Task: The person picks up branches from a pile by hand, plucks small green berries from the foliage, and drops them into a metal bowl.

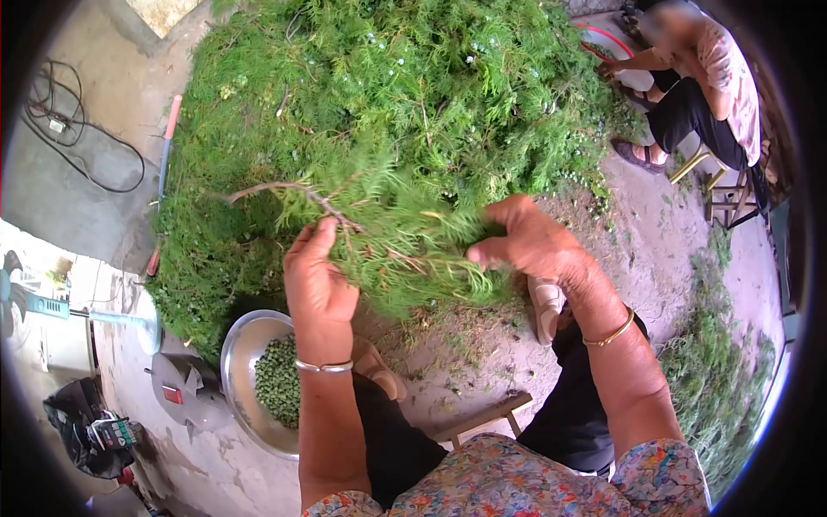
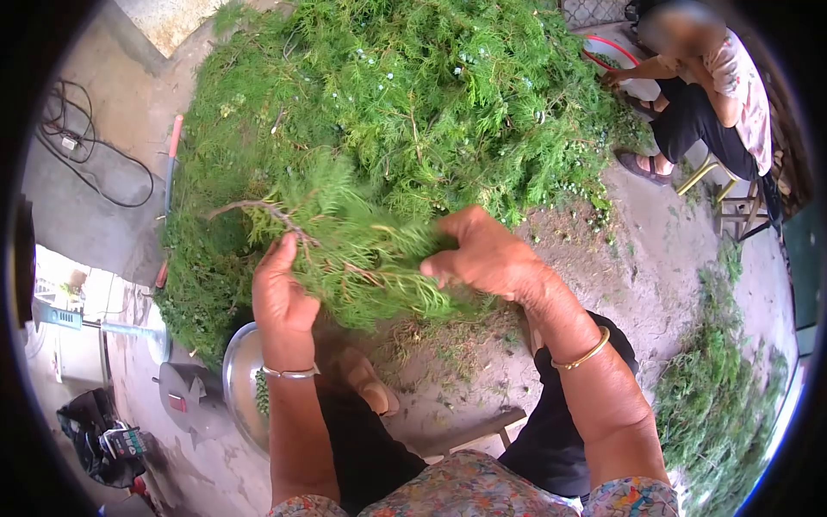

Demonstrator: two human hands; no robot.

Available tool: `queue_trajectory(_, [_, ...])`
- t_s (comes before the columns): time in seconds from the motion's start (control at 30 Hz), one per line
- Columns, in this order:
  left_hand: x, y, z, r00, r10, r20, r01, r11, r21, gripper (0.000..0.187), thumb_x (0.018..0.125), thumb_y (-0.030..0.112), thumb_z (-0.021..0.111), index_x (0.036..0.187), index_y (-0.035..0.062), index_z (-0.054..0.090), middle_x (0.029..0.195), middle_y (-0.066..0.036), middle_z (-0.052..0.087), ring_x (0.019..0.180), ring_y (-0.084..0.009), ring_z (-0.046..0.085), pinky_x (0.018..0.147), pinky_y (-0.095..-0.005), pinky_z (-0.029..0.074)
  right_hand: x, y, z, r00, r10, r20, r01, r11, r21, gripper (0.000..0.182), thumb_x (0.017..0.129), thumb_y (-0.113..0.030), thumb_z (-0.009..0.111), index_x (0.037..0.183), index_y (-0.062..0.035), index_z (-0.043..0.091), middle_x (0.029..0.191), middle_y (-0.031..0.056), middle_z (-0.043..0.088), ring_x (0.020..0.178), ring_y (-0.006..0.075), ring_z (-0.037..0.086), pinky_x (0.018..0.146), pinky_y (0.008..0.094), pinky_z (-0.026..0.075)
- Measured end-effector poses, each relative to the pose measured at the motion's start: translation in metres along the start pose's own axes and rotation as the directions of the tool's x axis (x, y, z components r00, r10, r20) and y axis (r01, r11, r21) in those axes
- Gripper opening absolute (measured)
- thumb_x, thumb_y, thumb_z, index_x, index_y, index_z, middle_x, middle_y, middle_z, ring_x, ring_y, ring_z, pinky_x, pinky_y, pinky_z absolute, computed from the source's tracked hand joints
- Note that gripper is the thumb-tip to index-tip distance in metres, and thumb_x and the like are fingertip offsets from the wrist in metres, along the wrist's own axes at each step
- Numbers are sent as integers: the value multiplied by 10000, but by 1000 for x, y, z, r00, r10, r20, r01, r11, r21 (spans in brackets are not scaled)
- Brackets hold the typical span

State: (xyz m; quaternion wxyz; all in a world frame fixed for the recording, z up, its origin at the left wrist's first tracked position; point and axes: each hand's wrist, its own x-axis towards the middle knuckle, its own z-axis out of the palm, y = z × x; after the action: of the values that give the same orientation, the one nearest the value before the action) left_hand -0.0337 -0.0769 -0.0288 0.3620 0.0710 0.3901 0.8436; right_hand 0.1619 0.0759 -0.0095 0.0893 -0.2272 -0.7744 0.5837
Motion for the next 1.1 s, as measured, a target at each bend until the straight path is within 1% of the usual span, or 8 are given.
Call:
queue_trajectory(0.43, [0, 9, -7, 999, -40, -22, 39, 997, -67, 122, 820, -7, 605, 942, -5, 599, 894, -91, 639, 821, -202, 623, 760, -383, 537, 1, 0, -13, 970, 164, -181, -79, 912, 403, 177, 814, -129, 659, 749, 30, 616, 674, 104, 653, 597, 140, 640, 536, 245, 504])
queue_trajectory(0.53, [0, 4, -6, 999, 36, 0, -36, 999, 7, 76, 802, -21, 623, 874, 1, 625, 845, -78, 641, 802, -171, 616, 730, -336, 517, 2, 7, -10, 960, 88, -265, -102, 994, -39, 254, 814, -176, 665, 879, 66, 620, 767, 149, 667, 699, 198, 663, 628, 294, 526])
queue_trajectory(0.6, [0, -2, -4, 979, 205, 17, -201, 938, 283, 33, 787, -26, 643, 804, 2, 641, 806, -57, 637, 756, -135, 600, 643, -279, 476, 2, 13, -1, 788, -241, -567, -56, 888, -456, 308, 792, -191, 677, 947, 60, 587, 802, 186, 655, 735, 312, 651, 694, 361, 521])
queue_trajectory(0.67, [-10, -1, 11, 974, 225, 24, -215, 892, 397, 59, 804, -8, 634, 746, -4, 628, 736, -21, 618, 641, -106, 542, 547, -263, 402, 0, 7, 0, 752, -315, -579, 16, 887, -462, 421, 756, -204, 703, 1077, 26, 557, 951, 207, 634, 902, 372, 620, 793, 396, 503])
queue_trajectory(0.73, [-14, -4, 11, 980, 37, 195, -180, 577, 797, 103, 811, -23, 600, 716, 20, 603, 687, 23, 572, 634, -84, 508, 599, -234, 402, 0, 2, -2, 560, -716, -417, 310, 647, -697, 443, 764, -171, 690, 1149, -3, 549, 1155, 185, 586, 1129, 334, 536, 914, 381, 457])
queue_trajectory(0.8, [-15, -17, 9, 956, 1, 294, -269, 406, 874, 189, 795, -13, 605, 642, 8, 495, 571, -2, 461, 573, -75, 425, 536, -257, 365, -3, -2, 5, 605, -746, -278, 369, 572, -732, 472, 733, -126, 676, 1186, -71, 554, 1311, 151, 482, 1278, 342, 384, 1031, 447, 343])
queue_trajectory(0.87, [-16, -24, 7, 822, -171, 544, -559, -54, 828, 142, 770, 37, 620, 687, 5, 508, 592, -154, 544, 495, -320, 436, 499, -376, 376, -7, 3, 15, 686, -723, -85, 290, 378, -879, 452, 688, -149, 666, 1126, -67, 590, 1327, 134, 455, 1314, 335, 322, 1015, 593, 300])
queue_trajectory(1.1, [-24, -37, 11, 728, -395, 560, -665, -213, 715, 92, 745, 73, 627, 697, 20, 569, 677, -204, 548, 670, -398, 549, 612, -460, 425, -9, 18, 29, 823, -560, 98, 275, 241, -931, 286, 710, -174, 601, 980, -91, 648, 1386, 132, 390, 1374, 338, 181, 1047, 654, 166])
